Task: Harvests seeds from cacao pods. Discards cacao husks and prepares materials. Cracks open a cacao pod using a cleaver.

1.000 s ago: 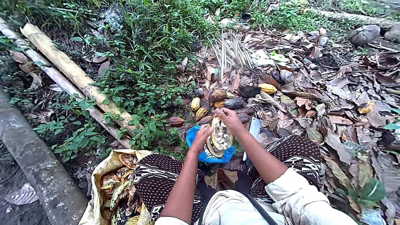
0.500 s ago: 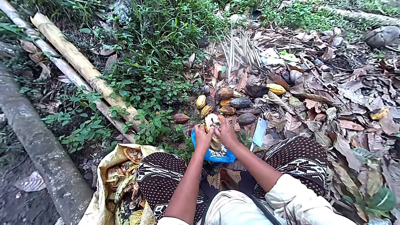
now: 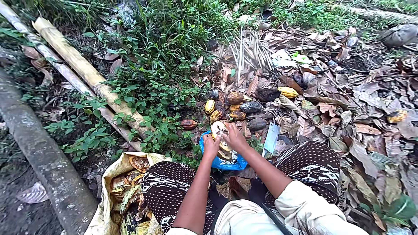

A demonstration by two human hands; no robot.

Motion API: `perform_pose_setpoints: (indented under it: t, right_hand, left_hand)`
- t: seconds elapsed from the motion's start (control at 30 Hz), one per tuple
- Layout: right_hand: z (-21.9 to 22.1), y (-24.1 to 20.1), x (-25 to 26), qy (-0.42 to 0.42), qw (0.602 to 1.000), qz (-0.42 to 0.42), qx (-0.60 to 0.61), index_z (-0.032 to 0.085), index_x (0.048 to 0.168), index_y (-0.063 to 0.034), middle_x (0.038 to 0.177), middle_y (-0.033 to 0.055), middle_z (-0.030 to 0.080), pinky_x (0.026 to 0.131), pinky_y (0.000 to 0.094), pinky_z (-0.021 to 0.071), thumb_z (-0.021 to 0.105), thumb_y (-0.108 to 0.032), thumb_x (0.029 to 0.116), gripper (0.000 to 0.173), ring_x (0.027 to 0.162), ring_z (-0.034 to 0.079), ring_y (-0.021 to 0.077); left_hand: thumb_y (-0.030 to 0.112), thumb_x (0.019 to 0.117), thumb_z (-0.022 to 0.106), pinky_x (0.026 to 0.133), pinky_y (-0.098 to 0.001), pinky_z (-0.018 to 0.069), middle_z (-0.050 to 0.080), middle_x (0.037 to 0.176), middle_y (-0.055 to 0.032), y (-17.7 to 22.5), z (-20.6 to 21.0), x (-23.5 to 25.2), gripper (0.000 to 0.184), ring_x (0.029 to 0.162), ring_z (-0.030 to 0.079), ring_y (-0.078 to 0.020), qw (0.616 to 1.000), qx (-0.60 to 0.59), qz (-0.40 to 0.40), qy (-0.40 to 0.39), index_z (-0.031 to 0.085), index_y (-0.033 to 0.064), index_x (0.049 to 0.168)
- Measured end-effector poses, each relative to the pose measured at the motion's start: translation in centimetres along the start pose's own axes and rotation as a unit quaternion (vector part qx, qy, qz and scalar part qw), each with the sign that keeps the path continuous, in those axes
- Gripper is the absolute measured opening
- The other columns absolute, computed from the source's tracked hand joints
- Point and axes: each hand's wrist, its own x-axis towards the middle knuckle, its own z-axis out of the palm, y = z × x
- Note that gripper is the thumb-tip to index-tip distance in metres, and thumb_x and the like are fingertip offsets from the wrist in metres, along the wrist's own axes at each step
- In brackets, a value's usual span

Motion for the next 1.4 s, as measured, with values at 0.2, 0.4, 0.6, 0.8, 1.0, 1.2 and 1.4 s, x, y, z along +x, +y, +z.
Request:
perform_pose_setpoints:
  t: [0.2, 0.4, 0.6, 0.8, 1.0, 1.2, 1.4]
  right_hand:
    - [-0.7, -0.2, 0.1, -0.020, 0.996, 0.068, 0.045, 0.044, 0.146, 0.0045, 0.139, 0.0295, 0.056, 0.102, 0.0635, 0.0477, 0.066, -0.027, 0.1014, 0.059, 0.122, 0.061, 0.0467]
    - [-0.3, 0.3, 0.3, 0.010, 0.982, 0.103, 0.157, 0.047, 0.138, 0.0052, 0.121, 0.0316, 0.063, 0.095, 0.0627, 0.0503, 0.068, -0.018, 0.0987, 0.050, 0.111, 0.064, 0.0456]
    - [1.4, 0.8, -0.5, 0.056, 0.934, 0.151, 0.318, 0.050, 0.133, 0.0039, 0.112, 0.0276, 0.064, 0.088, 0.0539, 0.0537, 0.060, -0.004, 0.0971, 0.038, 0.100, 0.066, 0.0367]
    - [-0.1, 2.0, 0.0, -0.093, 0.911, 0.148, 0.375, 0.047, 0.142, 0.0013, 0.124, 0.0233, 0.063, 0.097, 0.0460, 0.0526, 0.054, -0.005, 0.1037, 0.039, 0.109, 0.064, 0.0285]
    - [-1.5, 1.1, -0.1, -0.070, 0.945, 0.128, 0.292, 0.054, 0.138, -0.0038, 0.118, 0.0186, 0.063, 0.067, 0.0372, 0.0534, 0.053, -0.011, 0.1068, 0.032, 0.078, 0.062, 0.0215]
    - [-1.3, -0.8, -0.9, -0.079, 0.994, -0.030, 0.066, 0.067, 0.127, 0.0012, 0.123, 0.0269, 0.060, 0.094, 0.0505, 0.0551, 0.071, -0.009, 0.0949, 0.034, 0.107, 0.064, 0.0384]
    - [-1.0, -2.3, -1.6, -0.138, 0.988, 0.058, -0.047, 0.060, 0.127, 0.0073, 0.134, 0.0269, 0.059, 0.103, 0.0530, 0.0506, 0.060, -0.015, 0.1025, 0.033, 0.120, 0.063, 0.0400]
  left_hand:
    - [0.028, 0.1064, 0.052, 0.110, -0.0566, 0.0392, 0.040, 0.145, -0.0344, 0.8, 0.0, -1.0, 0.044, 0.131, 0.046, -0.0473, 0.997, 0.047, 0.064, -0.007, 0.061, -0.0108, 0.126]
    - [0.025, 0.1045, 0.053, 0.112, -0.0548, 0.0384, 0.038, 0.147, -0.0336, 0.9, 0.4, -1.5, 0.042, 0.135, 0.043, -0.0466, 0.994, 0.051, 0.091, 0.007, 0.060, -0.0112, 0.124]
    - [0.029, 0.0984, 0.061, 0.111, -0.0566, 0.0397, 0.031, 0.153, -0.0338, 1.7, 0.5, -1.9, 0.045, 0.138, 0.039, -0.0496, 0.988, 0.105, 0.111, 0.013, 0.061, -0.0088, 0.123]
    - [0.025, 0.0962, 0.068, 0.110, -0.0585, 0.0385, 0.037, 0.150, -0.0332, 0.9, 0.3, -0.5, 0.043, 0.135, 0.042, -0.0494, 0.997, 0.067, 0.024, 0.017, 0.064, -0.0095, 0.121]
    - [0.021, 0.0974, 0.067, 0.110, -0.0585, 0.0375, 0.039, 0.149, -0.0309, 0.5, -0.7, 0.7, 0.041, 0.134, 0.043, -0.0470, 0.992, 0.062, -0.039, 0.103, 0.063, -0.0077, 0.127]
    - [0.033, 0.0999, 0.066, 0.110, -0.0587, 0.0376, 0.041, 0.146, -0.0323, 0.7, -0.4, 0.3, 0.047, 0.134, 0.042, -0.0479, 0.989, 0.060, -0.023, 0.130, 0.064, -0.0083, 0.123]
    - [0.033, 0.0990, 0.067, 0.109, -0.0573, 0.0398, 0.038, 0.151, -0.0293, 0.6, 0.9, -0.2, 0.044, 0.135, 0.042, -0.0471, 0.986, 0.107, 0.018, 0.126, 0.067, -0.0061, 0.118]
